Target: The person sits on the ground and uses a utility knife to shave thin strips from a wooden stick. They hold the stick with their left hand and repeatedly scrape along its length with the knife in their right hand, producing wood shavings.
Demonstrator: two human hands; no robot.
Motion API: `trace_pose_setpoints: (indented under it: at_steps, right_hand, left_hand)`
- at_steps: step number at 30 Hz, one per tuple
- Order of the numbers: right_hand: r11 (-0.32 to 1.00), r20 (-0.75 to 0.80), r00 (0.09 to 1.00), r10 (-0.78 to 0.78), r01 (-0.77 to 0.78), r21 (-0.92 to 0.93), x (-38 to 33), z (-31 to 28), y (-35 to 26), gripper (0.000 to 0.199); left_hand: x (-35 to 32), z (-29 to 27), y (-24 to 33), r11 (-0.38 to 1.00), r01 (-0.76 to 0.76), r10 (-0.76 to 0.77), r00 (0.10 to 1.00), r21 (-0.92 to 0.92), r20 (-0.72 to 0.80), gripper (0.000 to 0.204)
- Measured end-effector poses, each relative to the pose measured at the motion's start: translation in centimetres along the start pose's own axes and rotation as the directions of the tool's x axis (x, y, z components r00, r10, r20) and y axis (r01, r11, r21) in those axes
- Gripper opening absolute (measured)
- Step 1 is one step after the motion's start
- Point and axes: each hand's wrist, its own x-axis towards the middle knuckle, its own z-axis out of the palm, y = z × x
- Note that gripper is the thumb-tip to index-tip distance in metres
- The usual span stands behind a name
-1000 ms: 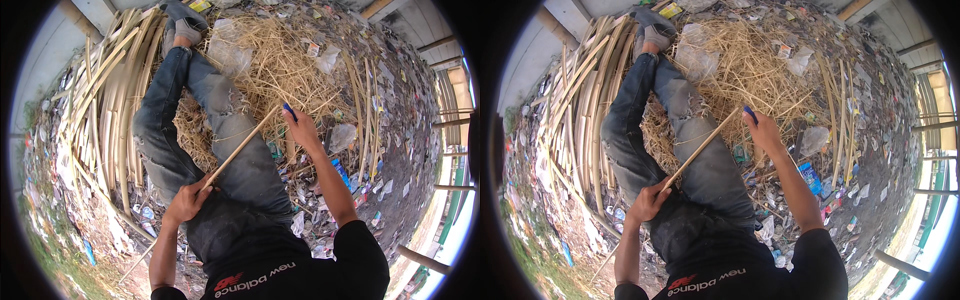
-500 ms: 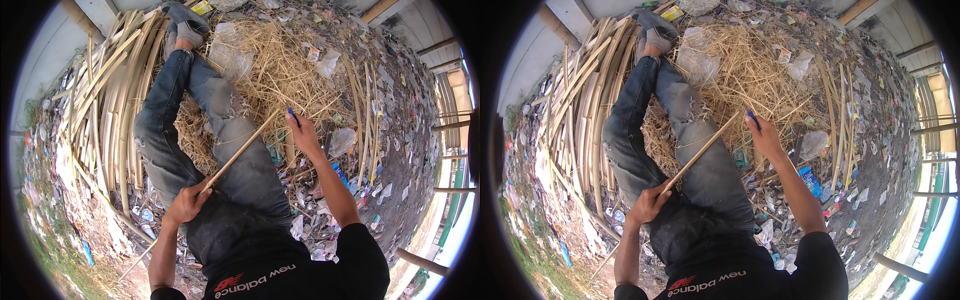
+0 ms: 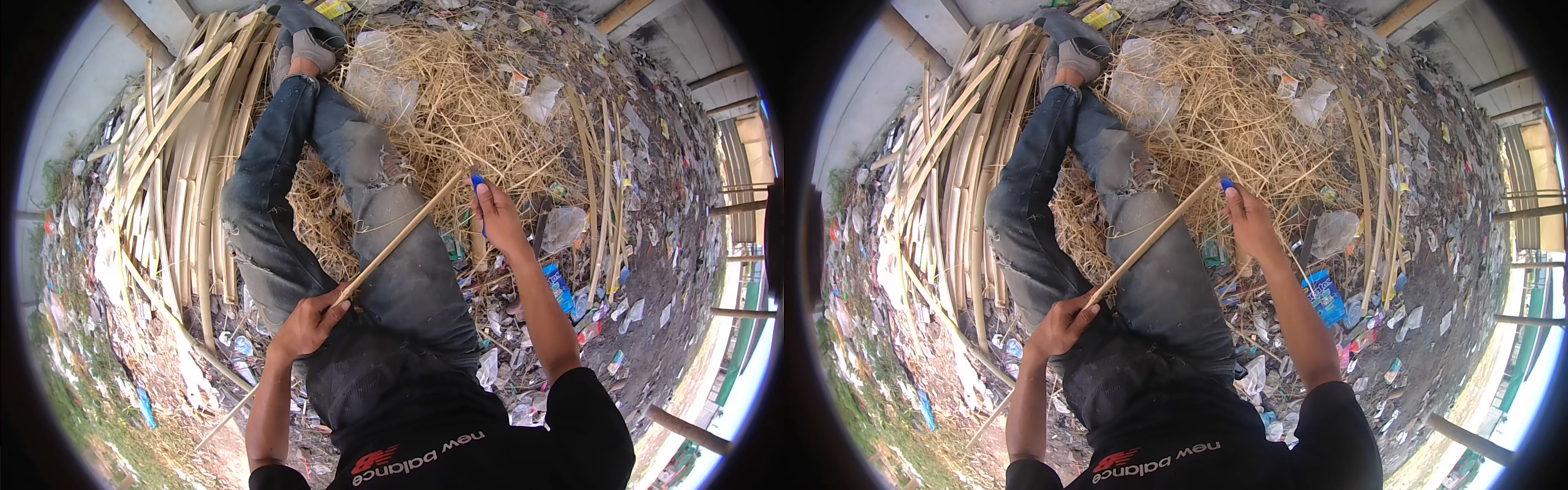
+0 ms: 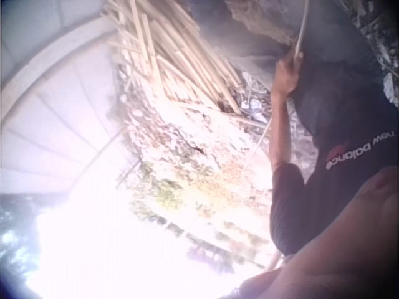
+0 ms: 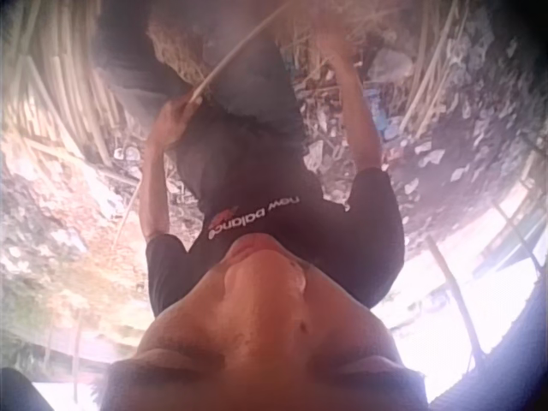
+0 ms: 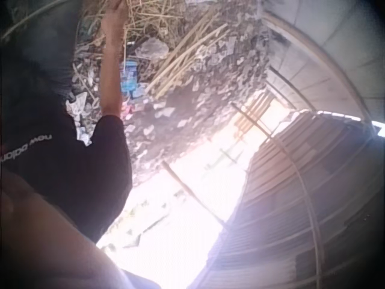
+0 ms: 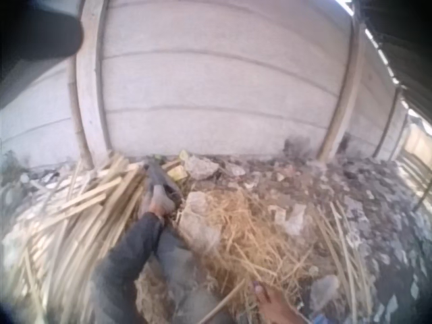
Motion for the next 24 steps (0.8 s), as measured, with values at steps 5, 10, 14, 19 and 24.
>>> trace_pose_setpoints:
  at_steps: [5, 10, 14, 19, 24]
  right_hand:
    - [0.942, 0.018, 0.992, -0.125, 0.124, -0.311, -1.3, 1.5, -1.4, 0.043]
    - [0.937, 0.013, 0.999, -0.046, 0.047, -0.346, -1.0, 3.1, -2.2, 0.049]
    - [0.844, 0.143, 0.952, -0.271, 0.306, -0.440, -3.9, 5.7, -1.5, 0.053]
    - [0.932, 0.024, 0.990, 0.135, -0.119, -0.342, 0.3, 2.8, -3.3, 0.053]
    - [0.861, 0.177, 0.975, -0.131, 0.200, -0.467, -4.8, 6.4, -2.6, 0.054]
  left_hand:
    - [-0.2, 0.4, -0.7, 0.997, -0.083, 0.083, 0.994, 0.000, -0.068, 0.047]
    - [0.9, 0.9, -0.1, 0.995, -0.101, 0.101, 0.993, 0.002, -0.061, 0.047]
    - [2.8, 1.4, 2.6, 0.998, -0.012, 0.012, 1.000, -0.056, 0.004, 0.045]
    - [4.8, 3.1, 2.1, 0.995, -0.098, 0.098, 0.989, 0.014, -0.115, 0.044]
    - [6.5, 3.3, 3.5, 0.989, -0.116, 0.128, 0.982, 0.089, -0.141, 0.034]
